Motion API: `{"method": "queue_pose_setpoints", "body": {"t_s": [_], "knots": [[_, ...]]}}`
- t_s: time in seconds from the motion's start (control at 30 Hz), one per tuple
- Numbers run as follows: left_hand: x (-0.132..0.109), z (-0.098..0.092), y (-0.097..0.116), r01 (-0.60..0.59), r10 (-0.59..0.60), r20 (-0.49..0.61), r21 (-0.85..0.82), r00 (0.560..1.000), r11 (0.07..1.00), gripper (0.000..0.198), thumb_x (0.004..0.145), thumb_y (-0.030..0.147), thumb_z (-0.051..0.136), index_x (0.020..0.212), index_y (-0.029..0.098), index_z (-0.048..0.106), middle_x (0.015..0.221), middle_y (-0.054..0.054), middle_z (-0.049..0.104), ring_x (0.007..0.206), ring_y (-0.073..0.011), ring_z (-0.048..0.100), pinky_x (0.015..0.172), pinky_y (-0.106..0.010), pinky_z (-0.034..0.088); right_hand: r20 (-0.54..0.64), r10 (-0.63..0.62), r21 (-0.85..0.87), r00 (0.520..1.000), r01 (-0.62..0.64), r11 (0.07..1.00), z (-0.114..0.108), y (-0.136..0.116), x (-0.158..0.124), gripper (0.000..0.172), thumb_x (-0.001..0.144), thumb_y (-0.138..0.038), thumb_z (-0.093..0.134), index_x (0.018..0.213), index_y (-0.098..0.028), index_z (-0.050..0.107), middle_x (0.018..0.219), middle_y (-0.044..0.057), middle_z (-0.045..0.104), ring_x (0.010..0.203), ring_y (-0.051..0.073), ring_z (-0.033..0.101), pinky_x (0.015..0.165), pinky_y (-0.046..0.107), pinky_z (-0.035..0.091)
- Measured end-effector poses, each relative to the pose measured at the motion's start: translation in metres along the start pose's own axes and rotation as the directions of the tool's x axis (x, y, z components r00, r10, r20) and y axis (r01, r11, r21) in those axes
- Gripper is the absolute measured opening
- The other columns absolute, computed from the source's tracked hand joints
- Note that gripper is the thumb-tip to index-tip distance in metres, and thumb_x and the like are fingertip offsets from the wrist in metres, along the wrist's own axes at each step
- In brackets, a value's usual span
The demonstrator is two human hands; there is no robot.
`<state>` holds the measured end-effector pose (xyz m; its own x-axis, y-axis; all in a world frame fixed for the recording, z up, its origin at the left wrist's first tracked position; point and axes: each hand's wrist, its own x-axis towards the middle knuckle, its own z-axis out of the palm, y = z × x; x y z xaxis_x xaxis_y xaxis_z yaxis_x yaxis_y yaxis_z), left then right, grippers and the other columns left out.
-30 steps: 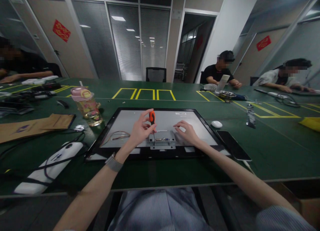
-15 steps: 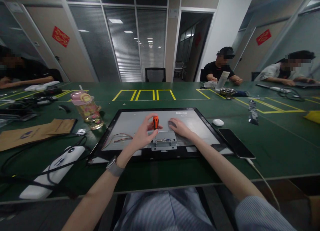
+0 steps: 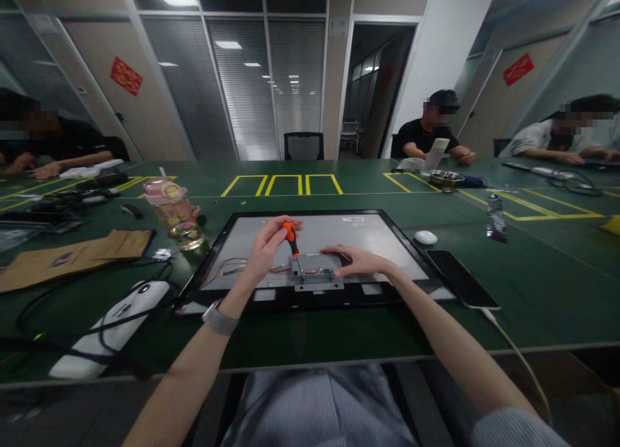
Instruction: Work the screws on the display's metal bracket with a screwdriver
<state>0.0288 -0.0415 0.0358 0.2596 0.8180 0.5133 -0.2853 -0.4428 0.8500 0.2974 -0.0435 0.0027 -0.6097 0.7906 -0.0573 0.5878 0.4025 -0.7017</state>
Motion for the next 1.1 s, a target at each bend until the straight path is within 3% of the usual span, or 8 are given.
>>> {"method": "queue_pose_setpoints", "body": {"t_s": [0.07, 0.2, 0.37, 0.5, 0.6, 0.8, 0.97, 1.1], "knots": [[0.001, 0.000, -0.003, 0.020, -0.020, -0.015, -0.016, 1.000, 1.000, 0.027, 0.086, 0.034, 0.057, 0.108, 0.018, 0.061, 0.112, -0.010, 0.065, 0.098, -0.0202, 0.064, 0.089, -0.038, 0.050, 0.021, 0.005, 0.003, 1.000, -0.005, 1.000, -0.002, 0.001, -0.004, 0.086, 0.070, -0.053, 0.072, 0.143, -0.023, 0.037, 0.145, 0.009, 0.041, 0.135, 0.031, 0.034, 0.112, 0.050, 0.026], [0.001, 0.001, -0.004, 0.030, -0.025, -0.086, 0.058, 0.996, 0.998, 0.028, 0.081, 0.033, 0.064, 0.105, 0.018, 0.064, 0.096, -0.007, 0.068, 0.085, -0.0172, 0.066, 0.084, -0.035, 0.052, 0.005, 0.053, -0.016, 0.999, -0.053, 0.998, -0.002, 0.008, -0.009, 0.085, 0.070, -0.052, 0.072, 0.143, -0.027, 0.036, 0.150, 0.006, 0.035, 0.140, 0.032, 0.023, 0.115, 0.052, 0.017], [0.000, 0.004, 0.001, -0.057, 0.107, -0.213, 0.226, 0.971, 0.972, 0.023, 0.070, 0.027, 0.073, 0.091, 0.019, 0.066, 0.079, 0.000, 0.062, 0.074, -0.0123, 0.059, 0.071, -0.025, 0.051, 0.006, 0.041, -0.030, 0.999, -0.041, 0.999, -0.001, 0.010, -0.009, 0.085, 0.070, -0.050, 0.073, 0.143, -0.026, 0.036, 0.150, 0.007, 0.035, 0.138, 0.031, 0.028, 0.114, 0.050, 0.020], [0.000, 0.002, 0.002, -0.115, 0.186, -0.218, 0.301, 0.958, 0.947, 0.018, 0.072, 0.028, 0.072, 0.087, 0.019, 0.068, 0.085, -0.001, 0.059, 0.076, -0.0123, 0.057, 0.070, -0.023, 0.050, 0.002, 0.027, -0.006, 1.000, -0.027, 1.000, -0.002, 0.008, -0.009, 0.078, 0.074, -0.055, 0.068, 0.141, -0.027, 0.038, 0.148, 0.006, 0.037, 0.136, 0.030, 0.032, 0.113, 0.048, 0.025], [0.001, -0.001, 0.003, -0.056, 0.118, -0.214, 0.275, 0.970, 0.960, 0.018, 0.075, 0.030, 0.069, 0.088, 0.018, 0.068, 0.081, -0.002, 0.061, 0.074, -0.0131, 0.057, 0.072, -0.025, 0.049, -0.013, 0.024, -0.003, 1.000, -0.024, 1.000, -0.001, 0.005, -0.009, 0.075, 0.076, -0.054, 0.066, 0.141, -0.026, 0.040, 0.147, 0.007, 0.040, 0.134, 0.029, 0.036, 0.112, 0.047, 0.027], [0.002, -0.002, 0.003, 0.081, -0.092, -0.123, -0.093, 0.988, 0.992, 0.028, 0.077, 0.036, 0.064, 0.096, 0.015, 0.068, 0.089, -0.007, 0.066, 0.083, -0.0189, 0.063, 0.078, -0.033, 0.050, -0.016, 0.041, -0.007, 0.999, -0.041, 0.999, 0.000, 0.003, -0.009, 0.075, 0.076, -0.053, 0.067, 0.141, -0.028, 0.040, 0.146, 0.006, 0.041, 0.132, 0.030, 0.038, 0.110, 0.047, 0.029], [0.002, -0.006, -0.007, 0.019, 0.006, -0.188, 0.129, 0.982, 0.991, 0.025, 0.077, 0.037, 0.067, 0.092, 0.018, 0.072, 0.085, -0.004, 0.061, 0.078, -0.0141, 0.057, 0.072, -0.024, 0.047, -0.026, 0.052, -0.004, 0.998, -0.053, 0.999, 0.000, 0.006, -0.009, 0.075, 0.075, -0.054, 0.067, 0.140, -0.028, 0.041, 0.145, 0.006, 0.042, 0.135, 0.032, 0.034, 0.111, 0.049, 0.027], [0.003, -0.011, -0.011, 0.031, -0.007, -0.181, 0.130, 0.983, 0.991, 0.026, 0.076, 0.037, 0.068, 0.094, 0.018, 0.071, 0.080, -0.002, 0.061, 0.074, -0.0126, 0.056, 0.068, -0.023, 0.046, -0.011, 0.036, 0.002, 0.999, -0.036, 0.999, 0.000, 0.007, -0.008, 0.076, 0.075, -0.055, 0.067, 0.141, -0.027, 0.040, 0.148, 0.006, 0.038, 0.138, 0.030, 0.029, 0.114, 0.048, 0.022]]}}
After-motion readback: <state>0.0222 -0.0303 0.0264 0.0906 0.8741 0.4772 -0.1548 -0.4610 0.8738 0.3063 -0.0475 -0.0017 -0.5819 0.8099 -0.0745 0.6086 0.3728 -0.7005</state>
